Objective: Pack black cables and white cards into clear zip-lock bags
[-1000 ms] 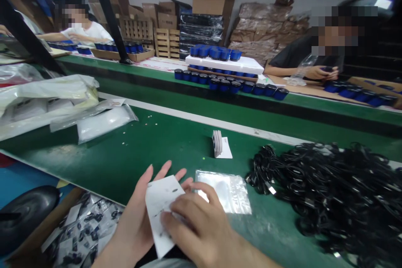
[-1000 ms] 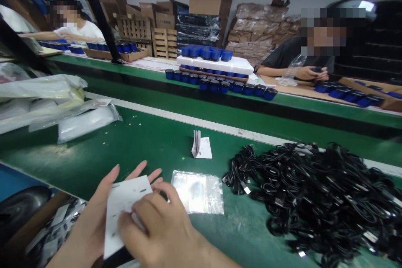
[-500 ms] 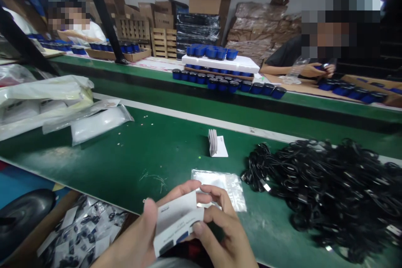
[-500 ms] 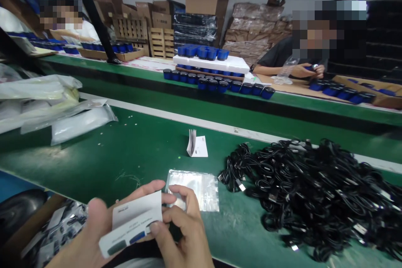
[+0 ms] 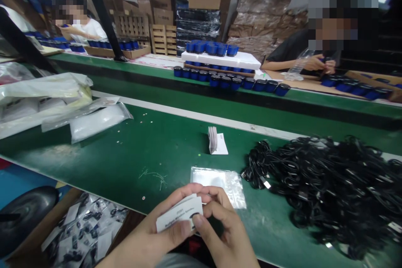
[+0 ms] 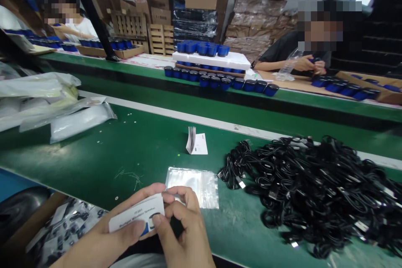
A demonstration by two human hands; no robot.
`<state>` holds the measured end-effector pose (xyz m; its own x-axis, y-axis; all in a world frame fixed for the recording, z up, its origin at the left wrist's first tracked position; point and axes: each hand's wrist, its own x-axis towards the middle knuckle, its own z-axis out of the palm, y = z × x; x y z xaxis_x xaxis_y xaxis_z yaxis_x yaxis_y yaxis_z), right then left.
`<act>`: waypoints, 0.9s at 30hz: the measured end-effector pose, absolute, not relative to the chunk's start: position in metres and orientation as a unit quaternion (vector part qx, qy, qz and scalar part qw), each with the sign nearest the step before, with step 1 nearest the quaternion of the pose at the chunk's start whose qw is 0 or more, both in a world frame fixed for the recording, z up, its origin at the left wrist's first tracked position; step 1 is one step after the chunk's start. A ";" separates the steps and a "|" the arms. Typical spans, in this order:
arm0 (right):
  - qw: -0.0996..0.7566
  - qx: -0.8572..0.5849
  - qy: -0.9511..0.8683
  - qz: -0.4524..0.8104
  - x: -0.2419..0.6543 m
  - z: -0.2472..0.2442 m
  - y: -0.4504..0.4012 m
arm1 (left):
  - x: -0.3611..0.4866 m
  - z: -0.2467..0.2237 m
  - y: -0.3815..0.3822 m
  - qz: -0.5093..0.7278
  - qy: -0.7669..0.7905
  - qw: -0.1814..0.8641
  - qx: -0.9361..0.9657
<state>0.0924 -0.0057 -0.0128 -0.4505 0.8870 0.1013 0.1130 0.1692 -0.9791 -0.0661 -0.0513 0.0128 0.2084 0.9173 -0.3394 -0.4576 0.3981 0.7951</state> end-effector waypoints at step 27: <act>0.297 -0.454 -0.623 0.563 0.103 -0.019 -0.006 | -0.049 0.019 -0.044 0.295 0.654 0.475 0.510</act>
<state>0.1032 -0.0063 -0.0188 -0.4105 0.9009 -0.1410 0.2314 -0.0466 -0.9718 -0.0489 -0.0444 0.0193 -0.0284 0.9470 -0.3200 0.3868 0.3056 0.8701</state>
